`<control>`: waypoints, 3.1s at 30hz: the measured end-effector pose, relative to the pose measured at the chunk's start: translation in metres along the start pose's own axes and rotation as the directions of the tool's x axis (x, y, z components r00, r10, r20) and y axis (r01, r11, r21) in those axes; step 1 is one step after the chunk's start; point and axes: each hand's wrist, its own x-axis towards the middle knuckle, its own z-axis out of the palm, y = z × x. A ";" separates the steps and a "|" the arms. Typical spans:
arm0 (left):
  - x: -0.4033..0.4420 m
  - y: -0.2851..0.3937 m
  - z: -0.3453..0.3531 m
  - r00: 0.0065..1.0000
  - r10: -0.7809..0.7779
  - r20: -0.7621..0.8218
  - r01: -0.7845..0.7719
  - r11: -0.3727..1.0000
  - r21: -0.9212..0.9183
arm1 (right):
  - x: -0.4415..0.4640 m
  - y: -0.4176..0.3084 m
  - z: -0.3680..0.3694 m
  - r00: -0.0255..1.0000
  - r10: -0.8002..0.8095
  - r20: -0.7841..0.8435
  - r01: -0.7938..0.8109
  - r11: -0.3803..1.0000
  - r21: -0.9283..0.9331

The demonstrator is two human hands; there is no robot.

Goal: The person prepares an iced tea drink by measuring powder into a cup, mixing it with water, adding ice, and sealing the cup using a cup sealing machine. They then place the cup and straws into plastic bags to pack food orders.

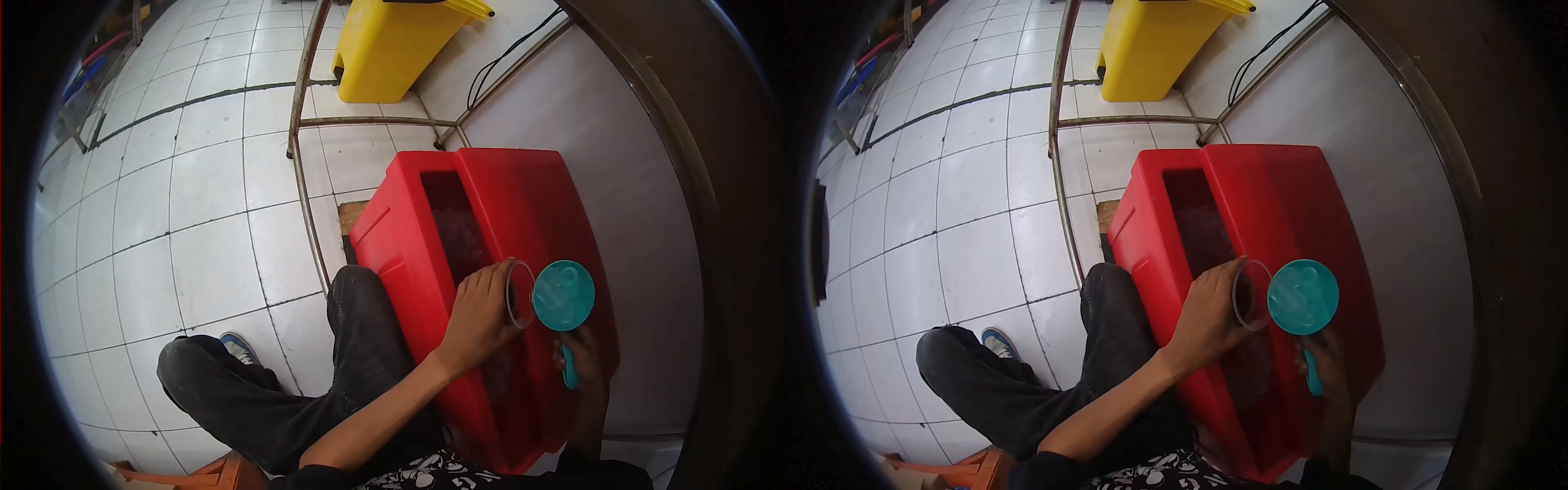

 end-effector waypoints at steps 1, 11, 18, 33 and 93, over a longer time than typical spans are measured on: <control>0.000 -0.001 0.005 1.000 -0.003 -0.007 0.003 1.000 0.012 | 0.005 0.004 -0.005 1.000 0.001 -0.003 -0.001 1.000 -0.018; -0.010 0.000 0.013 1.000 -0.009 -0.001 0.009 0.990 0.143 | 0.008 0.009 0.000 0.999 -0.049 0.020 0.052 0.981 -0.185; -0.013 -0.002 0.015 1.000 -0.019 0.014 0.017 0.995 0.103 | 0.006 0.011 0.008 0.985 -0.172 -0.010 0.162 0.943 -0.290; -0.012 0.004 0.009 0.997 -0.057 0.049 0.058 0.998 -0.022 | -0.013 -0.007 0.018 0.937 -0.331 -0.112 0.212 0.792 -0.573; 0.072 0.049 -0.378 0.918 -0.194 -0.347 0.178 0.981 -0.078 | 0.138 0.089 -0.006 0.829 -0.399 -0.392 -0.071 0.620 -0.782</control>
